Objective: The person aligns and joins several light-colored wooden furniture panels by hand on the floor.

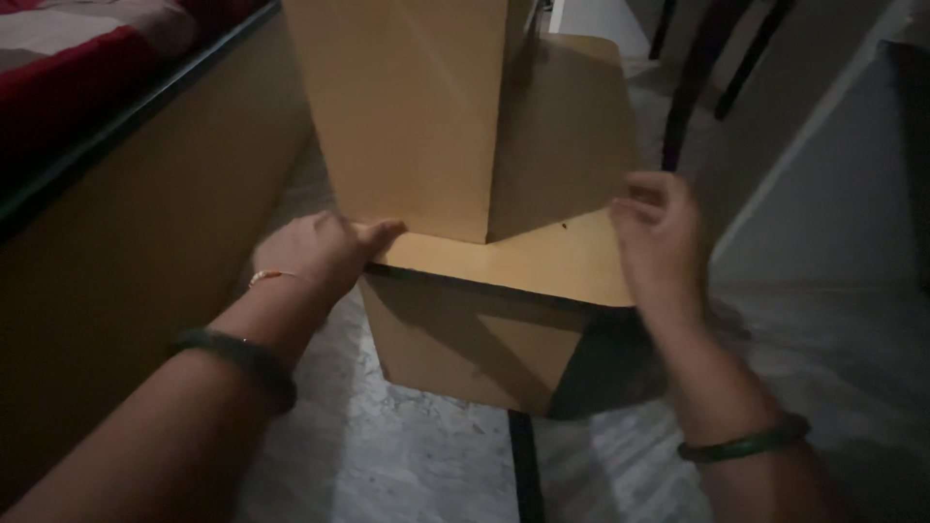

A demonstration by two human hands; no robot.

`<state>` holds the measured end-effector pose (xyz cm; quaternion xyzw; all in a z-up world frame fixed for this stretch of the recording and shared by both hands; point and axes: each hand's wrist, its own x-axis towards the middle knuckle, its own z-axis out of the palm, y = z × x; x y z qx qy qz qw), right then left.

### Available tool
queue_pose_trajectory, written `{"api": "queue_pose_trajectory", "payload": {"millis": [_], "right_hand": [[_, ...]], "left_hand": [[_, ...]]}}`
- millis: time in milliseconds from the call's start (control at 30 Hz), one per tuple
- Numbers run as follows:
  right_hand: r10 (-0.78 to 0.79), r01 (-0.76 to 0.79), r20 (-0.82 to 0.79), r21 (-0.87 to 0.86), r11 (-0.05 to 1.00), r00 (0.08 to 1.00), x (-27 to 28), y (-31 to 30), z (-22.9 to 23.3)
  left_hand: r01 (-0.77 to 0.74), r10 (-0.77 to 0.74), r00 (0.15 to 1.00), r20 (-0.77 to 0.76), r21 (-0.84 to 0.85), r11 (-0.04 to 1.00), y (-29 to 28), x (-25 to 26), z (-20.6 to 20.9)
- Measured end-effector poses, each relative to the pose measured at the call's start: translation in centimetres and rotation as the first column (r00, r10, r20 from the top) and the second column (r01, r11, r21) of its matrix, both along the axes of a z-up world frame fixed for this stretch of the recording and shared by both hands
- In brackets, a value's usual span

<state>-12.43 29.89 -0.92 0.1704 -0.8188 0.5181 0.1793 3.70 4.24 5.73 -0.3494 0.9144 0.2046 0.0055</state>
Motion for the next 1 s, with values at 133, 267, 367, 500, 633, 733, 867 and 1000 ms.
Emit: {"api": "queue_pose_trajectory", "payload": {"millis": [133,267,367,500,633,733,867,1000], "right_hand": [[-0.151,0.136,0.086,0.155,0.979,0.985,-1.3,2.5,-0.7],[-0.075,0.056,0.247,0.084,0.995,0.966,-2.5,2.3,-1.8],[-0.011,-0.005,0.473,0.033,0.999,0.881,-3.2,2.6,-2.0],[0.178,-0.164,0.488,-0.071,0.984,0.855,-4.5,3.5,-3.1],[0.141,-0.069,0.643,-0.136,0.988,0.753,-4.7,3.6,-2.7],[0.204,-0.091,0.643,-0.205,0.974,0.738,-4.1,4.1,-2.2],[0.234,-0.078,0.557,-0.289,0.954,0.797,-3.6,4.6,-3.5],[0.076,0.026,0.554,-0.173,0.985,0.829,-4.2,4.6,-4.6]], "left_hand": [[0.176,-0.13,0.982,0.135,-0.429,0.886,1.9,0.7,0.9],[0.41,-0.472,0.882,-0.001,-0.494,0.767,6.4,0.3,0.6],[0.575,-0.814,0.481,-0.325,-0.584,0.573,10.2,-1.8,-0.6],[0.555,-0.892,0.347,-0.291,-0.703,0.445,13.4,-5.0,-2.7],[0.62,-0.904,0.39,-0.173,-0.677,0.397,13.9,-7.6,-4.9],[0.56,-0.888,0.39,-0.242,-0.704,0.437,14.2,-8.8,-6.6],[0.476,-0.871,0.44,-0.219,-0.765,0.433,14.3,-8.5,-8.1],[0.527,-0.866,0.438,-0.24,-0.712,0.464,14.3,-8.1,-8.0]]}}
